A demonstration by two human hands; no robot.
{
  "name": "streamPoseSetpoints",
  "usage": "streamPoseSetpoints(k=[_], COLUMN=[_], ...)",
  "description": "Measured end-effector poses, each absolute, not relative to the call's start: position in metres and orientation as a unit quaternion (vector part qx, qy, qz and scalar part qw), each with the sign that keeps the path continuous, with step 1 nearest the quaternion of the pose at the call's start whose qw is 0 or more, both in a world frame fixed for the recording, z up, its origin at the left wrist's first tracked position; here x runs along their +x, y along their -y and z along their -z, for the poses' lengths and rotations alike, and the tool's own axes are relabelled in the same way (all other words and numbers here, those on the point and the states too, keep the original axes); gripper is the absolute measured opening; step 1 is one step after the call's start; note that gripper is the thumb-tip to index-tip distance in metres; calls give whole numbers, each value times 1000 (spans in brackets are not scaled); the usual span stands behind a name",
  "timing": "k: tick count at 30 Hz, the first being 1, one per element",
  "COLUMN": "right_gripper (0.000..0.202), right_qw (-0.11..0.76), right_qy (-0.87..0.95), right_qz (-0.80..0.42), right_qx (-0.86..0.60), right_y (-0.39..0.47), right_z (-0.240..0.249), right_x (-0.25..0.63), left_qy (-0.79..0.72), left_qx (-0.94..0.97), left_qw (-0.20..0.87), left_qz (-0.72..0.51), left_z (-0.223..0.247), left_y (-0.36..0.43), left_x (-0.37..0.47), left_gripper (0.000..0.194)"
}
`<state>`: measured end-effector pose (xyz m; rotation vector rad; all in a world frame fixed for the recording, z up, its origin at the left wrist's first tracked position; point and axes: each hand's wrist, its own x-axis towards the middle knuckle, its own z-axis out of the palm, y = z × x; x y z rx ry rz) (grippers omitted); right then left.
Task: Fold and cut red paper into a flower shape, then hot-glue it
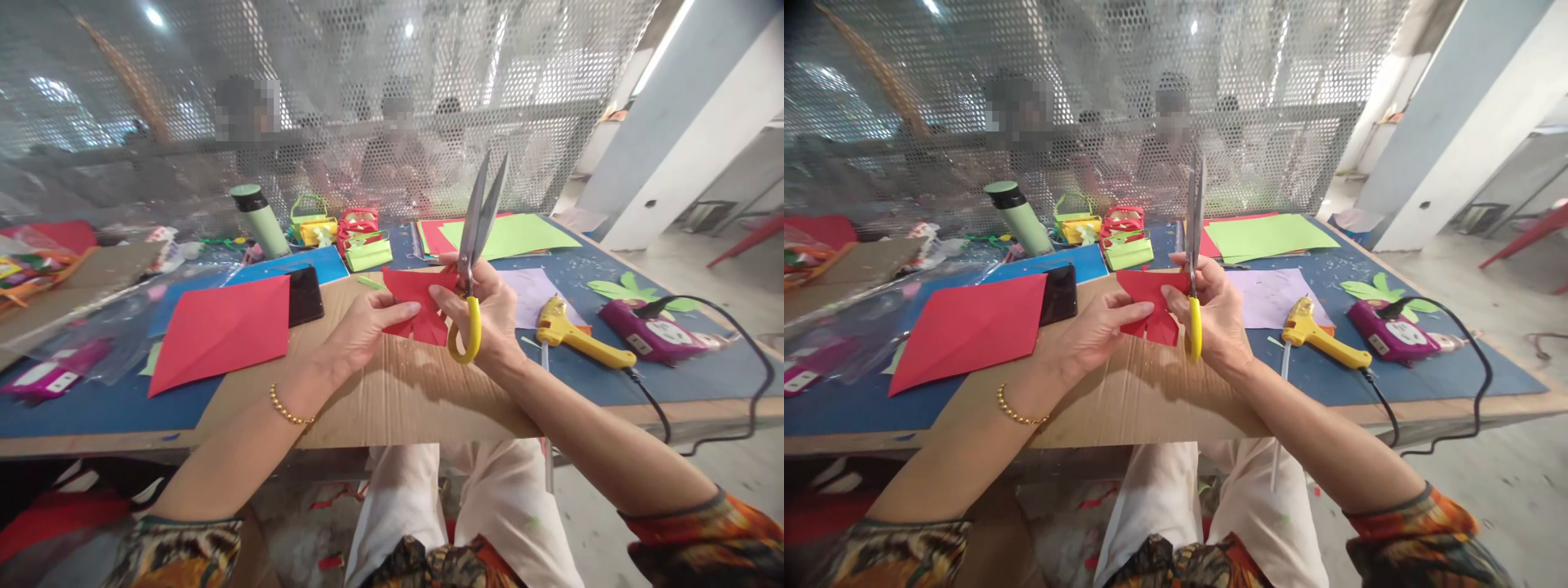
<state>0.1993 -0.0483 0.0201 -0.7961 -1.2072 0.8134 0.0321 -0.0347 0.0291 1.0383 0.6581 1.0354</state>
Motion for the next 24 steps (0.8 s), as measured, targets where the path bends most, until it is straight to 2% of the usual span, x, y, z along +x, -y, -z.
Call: streamPoseSetpoints(k=[8, 13, 16, 20, 24], right_gripper=[51, 49, 51, 49, 41], right_qw=[668, 633, 587, 482, 479], right_qy=[533, 555, 589, 641, 650], right_qz=[-396, -396, -423, -513, -526], right_qx=[-336, -367, -360, -307, -267], right_y=[49, 49, 47, 48, 50], right_z=[-23, -33, -35, -33, -30], right_x=[197, 206, 213, 211, 204], left_qy=[-316, -351, -348, -335, -339], left_qx=[504, 579, 631, 673, 707], left_qw=[657, 612, 603, 600, 569], left_qz=[-464, -409, -341, -273, -247], left_z=[-36, -46, -52, -55, -54], left_y=[36, 28, 27, 28, 30], left_x=[28, 9, 1, -2, -2], left_gripper=[30, 30, 27, 18, 9])
